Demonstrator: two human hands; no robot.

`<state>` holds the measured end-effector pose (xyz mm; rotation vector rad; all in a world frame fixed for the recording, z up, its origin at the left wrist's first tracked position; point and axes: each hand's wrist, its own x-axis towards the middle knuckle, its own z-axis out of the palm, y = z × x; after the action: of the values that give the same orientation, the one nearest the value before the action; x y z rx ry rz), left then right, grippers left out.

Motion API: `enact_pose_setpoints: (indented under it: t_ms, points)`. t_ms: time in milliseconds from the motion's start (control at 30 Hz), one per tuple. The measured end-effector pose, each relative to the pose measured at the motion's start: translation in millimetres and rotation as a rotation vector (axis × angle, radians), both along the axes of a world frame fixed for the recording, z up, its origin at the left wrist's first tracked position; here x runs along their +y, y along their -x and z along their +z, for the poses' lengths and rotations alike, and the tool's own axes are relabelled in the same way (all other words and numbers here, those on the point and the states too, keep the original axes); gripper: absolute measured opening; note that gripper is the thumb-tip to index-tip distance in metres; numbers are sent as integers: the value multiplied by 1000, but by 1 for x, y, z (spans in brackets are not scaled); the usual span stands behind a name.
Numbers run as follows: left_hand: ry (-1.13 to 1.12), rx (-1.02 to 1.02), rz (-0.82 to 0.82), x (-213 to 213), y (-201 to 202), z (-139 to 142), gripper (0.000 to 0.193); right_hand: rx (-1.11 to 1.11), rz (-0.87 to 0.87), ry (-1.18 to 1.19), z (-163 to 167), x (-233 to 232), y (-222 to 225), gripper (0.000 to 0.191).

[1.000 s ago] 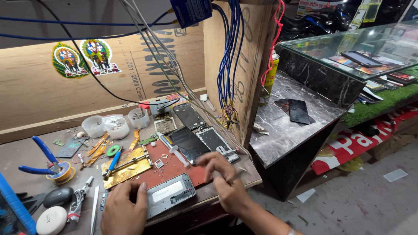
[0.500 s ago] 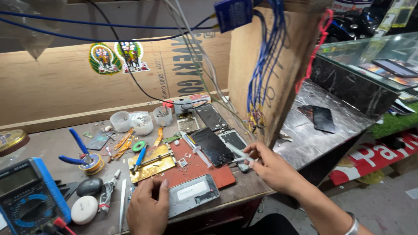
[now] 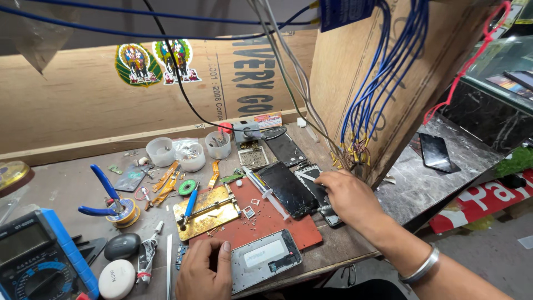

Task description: The person uses a precision screwdriver to remove screws from a disassembled smartphone chassis. They place the removed screws on the workbench and continue unscrewing additional fasteners from the device frame.

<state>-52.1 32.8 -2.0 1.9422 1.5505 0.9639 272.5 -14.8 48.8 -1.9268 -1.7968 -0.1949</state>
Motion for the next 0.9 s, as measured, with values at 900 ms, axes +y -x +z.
enact_pose_setpoints:
  t_ms: [900]
  points:
    - [32,-183,-116,-24,10,34,31,1075,309,-281,-3,-58,13,19]
